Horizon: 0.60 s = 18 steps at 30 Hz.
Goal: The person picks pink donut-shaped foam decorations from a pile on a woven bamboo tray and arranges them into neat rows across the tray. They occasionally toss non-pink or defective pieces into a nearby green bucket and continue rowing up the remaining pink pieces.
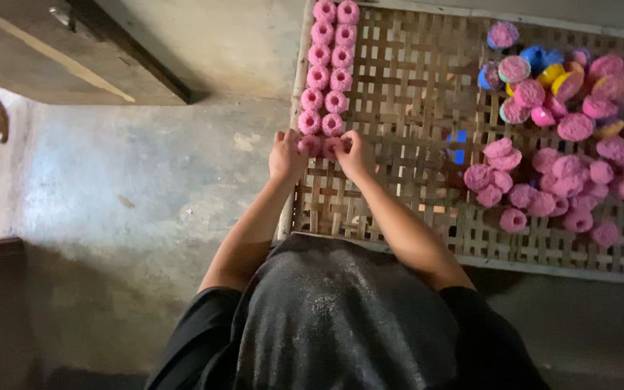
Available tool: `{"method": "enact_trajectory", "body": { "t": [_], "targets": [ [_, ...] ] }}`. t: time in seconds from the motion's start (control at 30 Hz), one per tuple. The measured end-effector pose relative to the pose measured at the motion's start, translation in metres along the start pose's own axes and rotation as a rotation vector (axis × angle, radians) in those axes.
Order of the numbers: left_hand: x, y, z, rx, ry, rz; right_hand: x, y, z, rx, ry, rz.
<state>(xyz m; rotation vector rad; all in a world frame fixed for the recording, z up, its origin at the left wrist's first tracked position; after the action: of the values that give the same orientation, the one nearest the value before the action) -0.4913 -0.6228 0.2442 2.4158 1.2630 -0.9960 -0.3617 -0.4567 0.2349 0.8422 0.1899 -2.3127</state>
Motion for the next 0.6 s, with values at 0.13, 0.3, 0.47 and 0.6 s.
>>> {"method": "enact_trajectory", "body": {
  "t": [0.13, 0.3, 0.47, 0.6],
  "targets": [
    [-0.004, 0.003, 0.011, -0.054, -0.059, 0.093, 0.0, 0.014, 0.025, -0.162, 0.027, -0.114],
    [-0.015, 0.01, 0.009, -0.164, 0.057, 0.162, 0.001, 0.037, 0.041, -0.198, 0.206, -0.057],
    [-0.042, 0.024, -0.03, 0.024, -0.061, 0.043, -0.086, 0.047, 0.009, -0.101, 0.287, -0.117],
    [-0.037, 0.038, -0.08, 0.172, 0.017, 0.016, -0.255, 0.054, -0.05, -0.172, 0.504, -0.65]
  ]
}}
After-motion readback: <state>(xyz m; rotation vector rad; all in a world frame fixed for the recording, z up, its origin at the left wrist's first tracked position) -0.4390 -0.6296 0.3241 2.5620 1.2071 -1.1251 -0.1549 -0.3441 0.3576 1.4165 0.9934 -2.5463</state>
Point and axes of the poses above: each hand's wrist, its own y-axis away from the middle knuckle, its own x-axis out of the palm, z = x × y, the point moved 8 cm from there along -y, towards the middle knuckle, and after that the axes turned 7 degrees about x, right-handed, at the moved point
